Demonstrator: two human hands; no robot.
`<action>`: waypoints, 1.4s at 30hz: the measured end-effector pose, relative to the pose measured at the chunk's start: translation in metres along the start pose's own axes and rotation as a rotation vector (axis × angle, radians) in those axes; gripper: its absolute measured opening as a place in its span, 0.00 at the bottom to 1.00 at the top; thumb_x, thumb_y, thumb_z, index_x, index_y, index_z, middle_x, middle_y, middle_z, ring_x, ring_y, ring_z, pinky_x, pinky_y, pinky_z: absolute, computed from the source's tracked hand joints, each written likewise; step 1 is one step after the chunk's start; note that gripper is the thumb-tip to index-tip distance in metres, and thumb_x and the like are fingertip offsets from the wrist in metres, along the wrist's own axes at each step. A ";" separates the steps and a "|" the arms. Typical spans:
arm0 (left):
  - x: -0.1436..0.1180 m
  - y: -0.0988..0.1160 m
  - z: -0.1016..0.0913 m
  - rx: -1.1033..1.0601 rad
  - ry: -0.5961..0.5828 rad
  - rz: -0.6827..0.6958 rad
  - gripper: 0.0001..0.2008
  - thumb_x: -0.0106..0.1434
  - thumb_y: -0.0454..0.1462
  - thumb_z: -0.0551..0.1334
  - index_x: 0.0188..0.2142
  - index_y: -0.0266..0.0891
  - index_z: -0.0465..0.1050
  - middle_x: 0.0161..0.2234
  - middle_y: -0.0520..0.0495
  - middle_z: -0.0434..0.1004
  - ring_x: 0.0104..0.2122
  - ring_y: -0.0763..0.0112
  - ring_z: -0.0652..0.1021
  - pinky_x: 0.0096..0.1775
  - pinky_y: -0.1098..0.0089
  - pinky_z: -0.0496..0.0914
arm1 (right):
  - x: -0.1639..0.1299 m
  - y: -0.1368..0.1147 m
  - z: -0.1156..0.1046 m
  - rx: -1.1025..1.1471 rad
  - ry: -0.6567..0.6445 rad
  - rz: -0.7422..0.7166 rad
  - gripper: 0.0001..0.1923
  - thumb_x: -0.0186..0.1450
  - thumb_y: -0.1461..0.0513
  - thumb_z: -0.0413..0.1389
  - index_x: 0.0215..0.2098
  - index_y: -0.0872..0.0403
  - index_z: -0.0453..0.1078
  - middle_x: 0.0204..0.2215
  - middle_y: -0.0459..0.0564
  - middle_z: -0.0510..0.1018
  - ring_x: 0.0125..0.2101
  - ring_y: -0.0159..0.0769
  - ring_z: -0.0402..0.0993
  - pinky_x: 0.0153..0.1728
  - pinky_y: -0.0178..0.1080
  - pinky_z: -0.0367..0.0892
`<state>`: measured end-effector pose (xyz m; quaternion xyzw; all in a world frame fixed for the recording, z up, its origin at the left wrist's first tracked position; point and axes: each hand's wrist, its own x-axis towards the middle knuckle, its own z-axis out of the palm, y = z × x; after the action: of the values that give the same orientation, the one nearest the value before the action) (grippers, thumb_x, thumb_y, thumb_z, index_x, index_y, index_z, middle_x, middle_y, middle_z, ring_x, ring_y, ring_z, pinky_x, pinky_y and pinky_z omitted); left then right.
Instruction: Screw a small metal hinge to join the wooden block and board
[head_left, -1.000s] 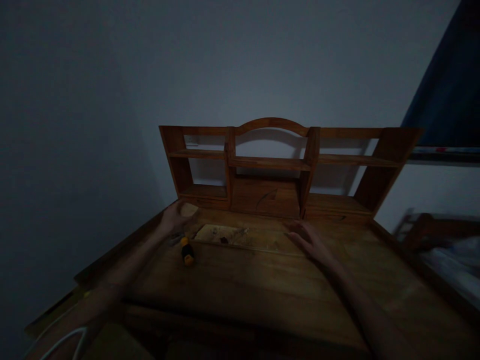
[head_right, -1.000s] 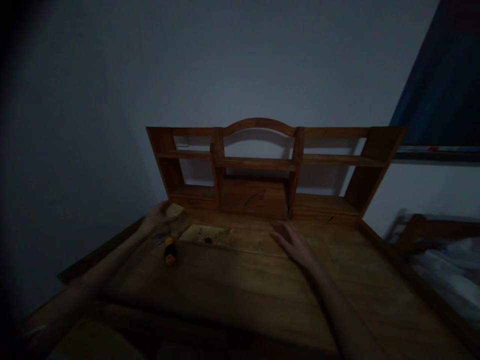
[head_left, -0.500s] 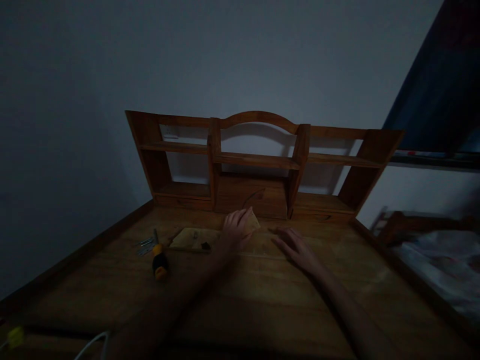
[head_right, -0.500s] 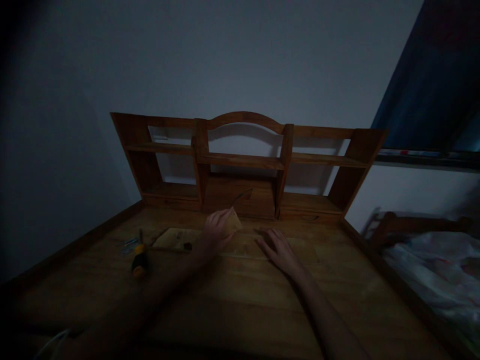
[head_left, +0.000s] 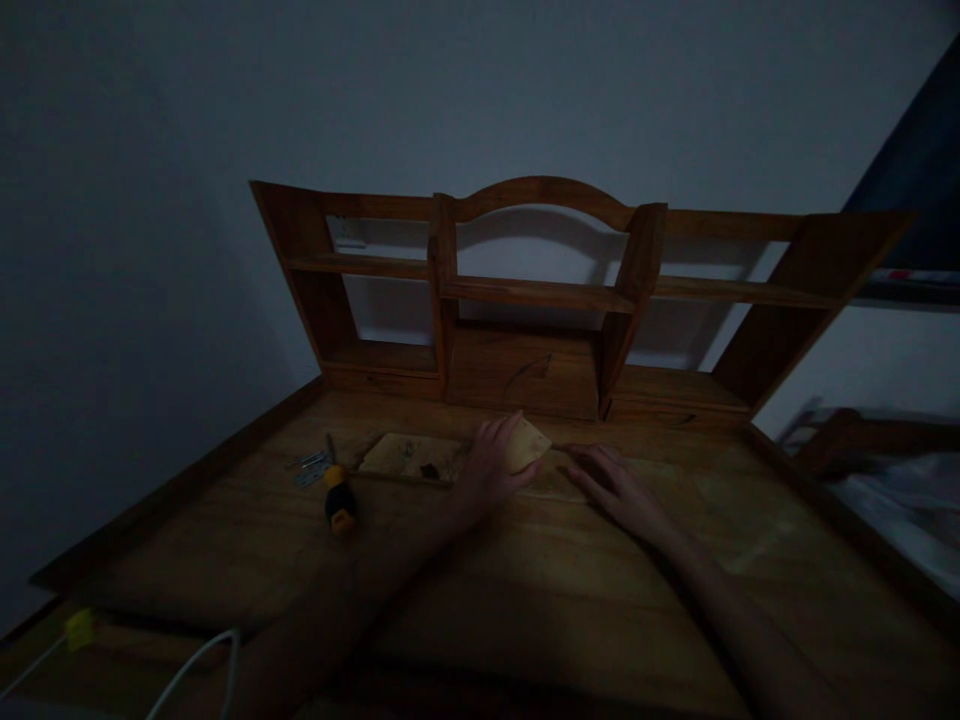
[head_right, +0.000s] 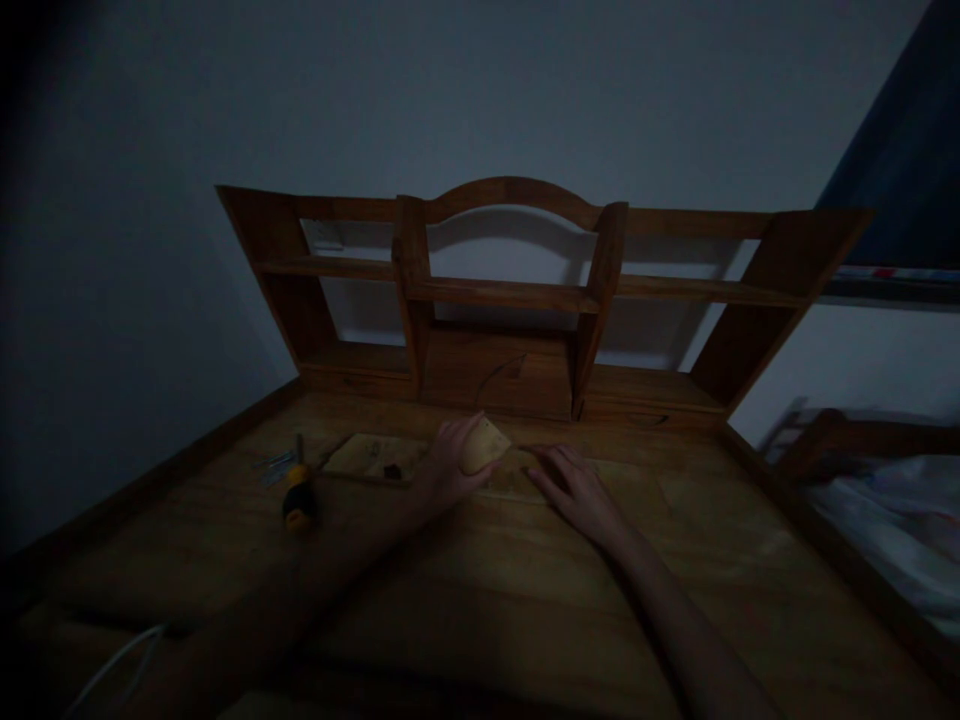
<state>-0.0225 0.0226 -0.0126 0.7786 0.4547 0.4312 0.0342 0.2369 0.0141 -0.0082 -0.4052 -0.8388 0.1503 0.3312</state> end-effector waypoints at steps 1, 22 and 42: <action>0.000 0.000 0.001 0.008 0.010 -0.002 0.38 0.61 0.43 0.70 0.66 0.38 0.59 0.59 0.36 0.71 0.60 0.51 0.70 0.62 0.49 0.65 | 0.000 0.000 0.000 -0.003 -0.001 -0.003 0.19 0.74 0.52 0.52 0.62 0.41 0.68 0.54 0.50 0.75 0.56 0.43 0.71 0.59 0.49 0.65; -0.008 -0.001 0.012 0.029 -0.056 0.081 0.31 0.65 0.41 0.64 0.64 0.39 0.61 0.58 0.37 0.72 0.59 0.52 0.72 0.62 0.50 0.67 | -0.001 -0.021 0.009 -0.053 0.004 -0.087 0.15 0.74 0.54 0.51 0.54 0.48 0.73 0.49 0.53 0.79 0.51 0.45 0.74 0.55 0.50 0.68; -0.011 0.021 -0.010 0.005 -0.091 0.086 0.22 0.75 0.45 0.54 0.64 0.43 0.63 0.53 0.41 0.74 0.54 0.58 0.74 0.56 0.55 0.71 | 0.000 -0.007 0.019 0.622 -0.027 0.440 0.21 0.64 0.45 0.57 0.28 0.54 0.73 0.21 0.51 0.79 0.19 0.34 0.74 0.20 0.36 0.68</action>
<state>-0.0175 -0.0008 -0.0039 0.8162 0.4200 0.3953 0.0343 0.2199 0.0102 -0.0188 -0.4539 -0.6503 0.4704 0.3871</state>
